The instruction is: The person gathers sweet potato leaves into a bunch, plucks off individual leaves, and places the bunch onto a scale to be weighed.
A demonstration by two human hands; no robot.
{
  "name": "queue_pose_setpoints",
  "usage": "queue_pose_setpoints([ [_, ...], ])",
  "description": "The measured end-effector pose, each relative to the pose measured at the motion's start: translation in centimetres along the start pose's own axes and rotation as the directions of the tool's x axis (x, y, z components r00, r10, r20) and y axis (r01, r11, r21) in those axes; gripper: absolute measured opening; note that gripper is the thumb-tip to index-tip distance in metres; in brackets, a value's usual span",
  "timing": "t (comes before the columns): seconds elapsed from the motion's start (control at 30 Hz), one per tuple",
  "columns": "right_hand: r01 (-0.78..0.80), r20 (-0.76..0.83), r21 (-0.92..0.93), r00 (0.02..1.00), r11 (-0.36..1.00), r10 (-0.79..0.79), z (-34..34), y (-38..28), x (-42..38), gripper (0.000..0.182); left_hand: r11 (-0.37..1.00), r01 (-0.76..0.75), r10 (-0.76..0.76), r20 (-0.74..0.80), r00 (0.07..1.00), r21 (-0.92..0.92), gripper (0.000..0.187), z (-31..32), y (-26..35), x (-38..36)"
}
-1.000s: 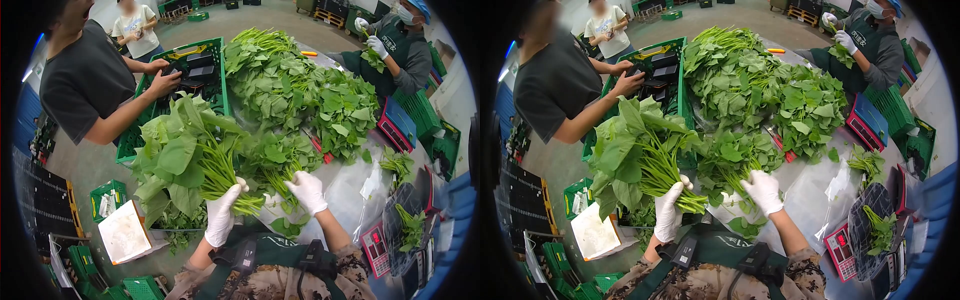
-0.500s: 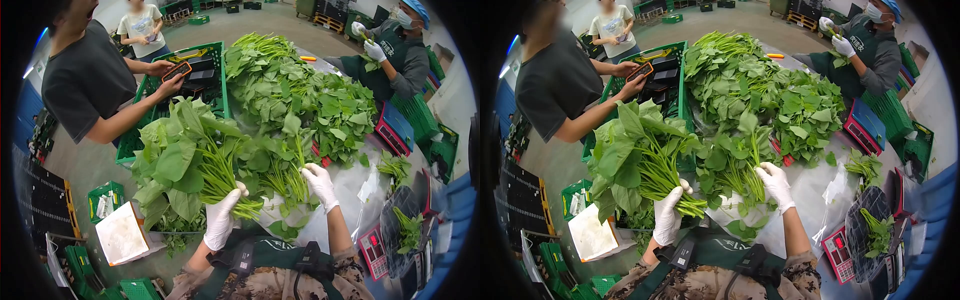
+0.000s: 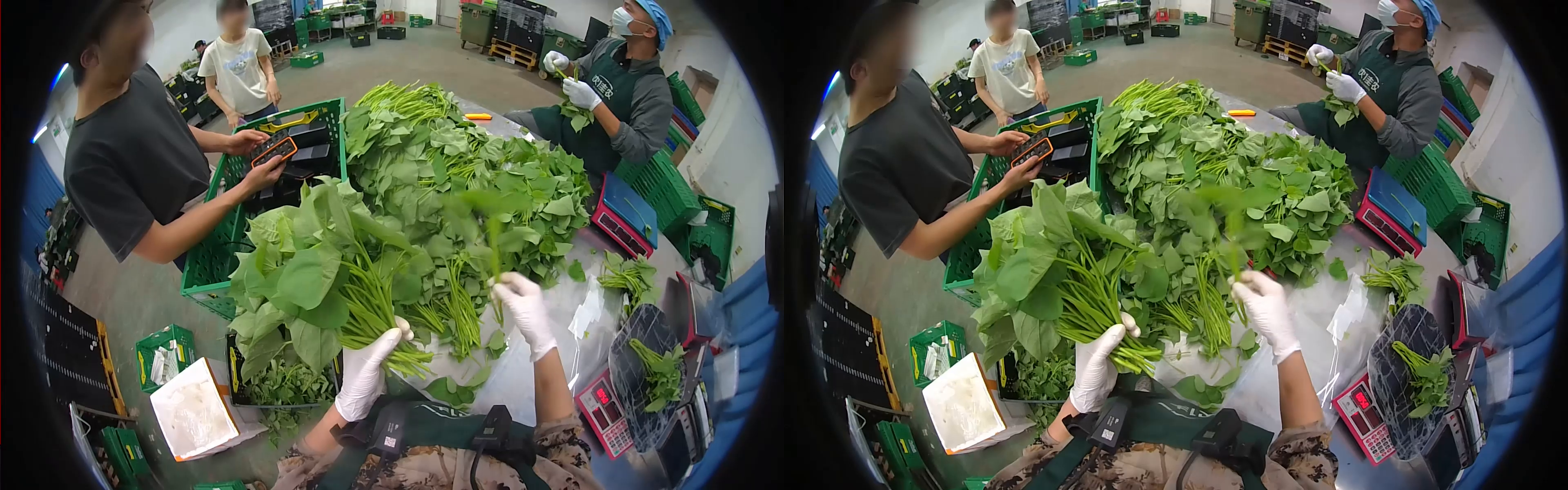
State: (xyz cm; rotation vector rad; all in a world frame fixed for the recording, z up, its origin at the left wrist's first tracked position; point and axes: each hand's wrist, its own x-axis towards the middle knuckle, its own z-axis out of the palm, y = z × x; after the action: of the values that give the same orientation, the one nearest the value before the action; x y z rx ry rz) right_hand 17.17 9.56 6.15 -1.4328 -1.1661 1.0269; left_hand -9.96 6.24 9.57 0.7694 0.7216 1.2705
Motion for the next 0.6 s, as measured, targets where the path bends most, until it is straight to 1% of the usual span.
queue_pose_setpoints([
  [0.03,-0.08,-0.004,-0.102,0.997,0.992,0.08,0.0,0.0,0.1,0.019,1.0,0.004,-0.004,0.006,1.0,-0.005,0.018,0.0,0.0,0.0],
  [0.13,-0.113,-0.028,0.152,0.992,0.982,0.119,0.1,-1.6,-0.7,0.02,1.0,0.013,-0.013,0.01,1.0,-0.003,0.018,-0.1,0.0,0.0],
  [0.2,-0.02,-0.013,0.233,1.0,0.972,0.024,0.6,-2.1,-1.1,0.02,1.0,0.016,-0.016,0.009,1.0,0.012,0.018,-0.1,0.0,0.2],
  [0.27,0.058,0.005,0.287,0.998,0.956,-0.062,1.1,-2.6,-1.6,0.02,0.998,0.059,-0.058,0.007,0.998,-0.032,0.019,0.3,0.2,0.0],
  [0.3,0.084,-0.003,0.3,0.996,0.95,-0.087,1.4,-3.0,-1.9,0.02,0.995,0.081,-0.081,0.008,0.997,-0.054,0.019,0.6,0.2,-0.1],
  [0.4,0.13,-0.014,0.317,0.991,0.94,-0.133,2.0,-4.3,-2.7,0.02,0.997,0.066,-0.064,0.04,0.997,-0.032,0.019,0.6,-0.4,0.2],
  [0.43,0.155,-0.025,0.334,0.988,0.93,-0.155,2.0,-4.7,-2.8,0.02,0.994,0.097,-0.096,0.037,0.995,-0.039,0.019,0.7,-0.6,0.2],
  [0.53,0.2,-0.058,0.386,0.98,0.901,-0.193,2.0,-5.8,-3.5,0.021,0.992,0.113,-0.11,0.051,0.993,-0.063,0.021,1.1,-1.1,0.6],
  [0.57,0.214,-0.053,0.4,0.976,0.891,-0.211,1.9,-6.1,-3.8,0.02,0.992,0.119,-0.118,0.04,0.992,-0.033,0.022,1.5,-1.4,0.8],
  [0.6,0.223,-0.036,0.424,0.973,0.878,-0.229,2.0,-6.7,-4.2,0.02,0.992,0.122,-0.12,0.071,0.99,-0.02,0.022,1.8,-1.5,1.0],
])
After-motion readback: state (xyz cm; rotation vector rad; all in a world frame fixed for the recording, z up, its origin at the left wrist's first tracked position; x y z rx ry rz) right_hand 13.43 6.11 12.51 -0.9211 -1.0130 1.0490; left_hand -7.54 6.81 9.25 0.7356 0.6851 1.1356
